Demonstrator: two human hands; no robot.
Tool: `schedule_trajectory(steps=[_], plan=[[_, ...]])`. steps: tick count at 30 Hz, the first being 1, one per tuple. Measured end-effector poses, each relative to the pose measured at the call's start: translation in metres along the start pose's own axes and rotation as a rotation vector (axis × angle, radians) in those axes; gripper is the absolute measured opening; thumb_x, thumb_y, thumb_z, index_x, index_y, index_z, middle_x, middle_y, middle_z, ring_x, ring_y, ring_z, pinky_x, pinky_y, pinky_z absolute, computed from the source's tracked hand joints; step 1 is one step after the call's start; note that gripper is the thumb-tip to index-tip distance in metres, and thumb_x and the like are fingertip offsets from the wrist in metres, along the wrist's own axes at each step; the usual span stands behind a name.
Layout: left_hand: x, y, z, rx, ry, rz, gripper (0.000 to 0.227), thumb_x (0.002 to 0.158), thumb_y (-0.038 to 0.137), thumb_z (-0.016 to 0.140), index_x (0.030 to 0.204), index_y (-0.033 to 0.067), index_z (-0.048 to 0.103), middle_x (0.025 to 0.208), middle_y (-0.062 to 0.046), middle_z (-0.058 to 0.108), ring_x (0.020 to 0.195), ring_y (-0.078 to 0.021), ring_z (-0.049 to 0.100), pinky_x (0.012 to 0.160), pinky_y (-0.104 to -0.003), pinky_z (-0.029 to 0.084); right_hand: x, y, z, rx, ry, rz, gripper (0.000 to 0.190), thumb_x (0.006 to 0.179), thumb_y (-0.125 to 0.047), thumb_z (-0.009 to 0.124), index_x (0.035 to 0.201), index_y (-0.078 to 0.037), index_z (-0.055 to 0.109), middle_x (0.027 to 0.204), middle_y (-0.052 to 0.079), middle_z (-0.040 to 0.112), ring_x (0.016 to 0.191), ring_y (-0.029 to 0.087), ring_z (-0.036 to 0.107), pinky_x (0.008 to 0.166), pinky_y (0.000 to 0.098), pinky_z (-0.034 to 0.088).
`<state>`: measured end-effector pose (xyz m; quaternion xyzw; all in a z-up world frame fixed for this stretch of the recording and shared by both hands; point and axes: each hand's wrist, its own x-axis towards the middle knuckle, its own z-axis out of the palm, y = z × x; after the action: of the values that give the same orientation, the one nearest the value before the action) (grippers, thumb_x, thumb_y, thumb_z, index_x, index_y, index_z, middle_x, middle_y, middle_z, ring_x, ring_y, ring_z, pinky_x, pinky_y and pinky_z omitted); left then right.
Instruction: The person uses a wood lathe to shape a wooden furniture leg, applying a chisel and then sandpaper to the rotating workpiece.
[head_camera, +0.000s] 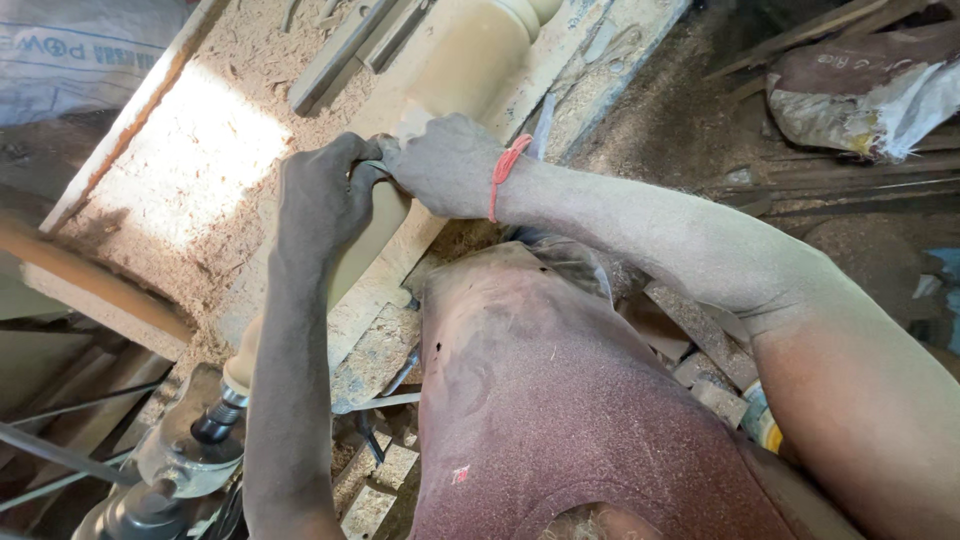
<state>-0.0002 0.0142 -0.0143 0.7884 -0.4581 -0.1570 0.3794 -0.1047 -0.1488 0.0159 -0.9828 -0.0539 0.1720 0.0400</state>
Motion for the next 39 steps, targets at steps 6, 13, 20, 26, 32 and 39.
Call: schedule_trajectory(steps=[6,13,20,26,32,39], plan=[[-0.001,-0.004,0.003,-0.051,0.038,0.057,0.008,0.092,0.002,0.068,0.097,0.0012,0.075,0.077,-0.017,0.074,0.062,-0.0268,0.072,0.062,-0.038,0.057,-0.003,0.002,-0.008,-0.036,-0.017,-0.004,0.033,0.090,-0.013,0.061,0.120,-0.001,0.060,0.086,0.016,0.075,0.076,0.036,0.074,0.064,0.0483,0.057],[0.000,-0.007,0.010,0.025,0.074,0.100,0.006,0.093,0.006,0.071,0.090,0.0016,0.072,0.073,-0.015,0.072,0.061,-0.0263,0.069,0.064,-0.040,0.056,-0.009,0.003,-0.017,-0.095,0.010,-0.042,0.043,0.088,-0.015,0.059,0.129,-0.001,0.057,0.084,0.017,0.075,0.071,0.036,0.074,0.059,0.0486,0.056],[0.004,-0.010,0.017,0.093,-0.036,-0.015,0.008,0.097,0.009,0.067,0.092,0.0059,0.072,0.065,-0.009,0.069,0.053,-0.0184,0.063,0.059,-0.038,0.054,-0.009,0.009,-0.008,-0.229,-0.017,-0.070,0.033,0.089,-0.017,0.062,0.119,-0.002,0.062,0.089,0.014,0.074,0.072,0.031,0.074,0.060,0.0449,0.057],[0.004,-0.011,0.018,0.148,0.042,0.060,0.010,0.097,0.013,0.068,0.089,0.0085,0.072,0.068,-0.008,0.070,0.057,-0.0183,0.064,0.061,-0.038,0.054,-0.009,0.012,-0.015,-0.162,-0.044,-0.033,0.033,0.090,-0.015,0.061,0.123,-0.014,0.064,0.087,0.015,0.073,0.074,0.034,0.072,0.063,0.0479,0.057],[0.006,0.004,-0.006,0.005,0.157,0.038,0.016,0.097,0.025,0.075,0.095,0.0092,0.072,0.074,-0.007,0.072,0.058,-0.0190,0.066,0.056,-0.036,0.055,-0.034,0.019,-0.025,0.277,0.302,-0.037,0.034,0.094,-0.011,0.059,0.127,-0.009,0.067,0.083,0.021,0.070,0.076,0.042,0.068,0.069,0.0512,0.053],[0.009,0.020,-0.004,-0.009,0.228,0.199,0.024,0.087,0.024,0.084,0.093,0.0053,0.070,0.074,-0.010,0.070,0.067,-0.0236,0.068,0.065,-0.041,0.053,-0.054,-0.003,-0.004,0.706,0.490,0.101,0.018,0.101,-0.009,0.057,0.114,-0.002,0.066,0.079,0.016,0.070,0.074,0.034,0.071,0.070,0.0436,0.054]])
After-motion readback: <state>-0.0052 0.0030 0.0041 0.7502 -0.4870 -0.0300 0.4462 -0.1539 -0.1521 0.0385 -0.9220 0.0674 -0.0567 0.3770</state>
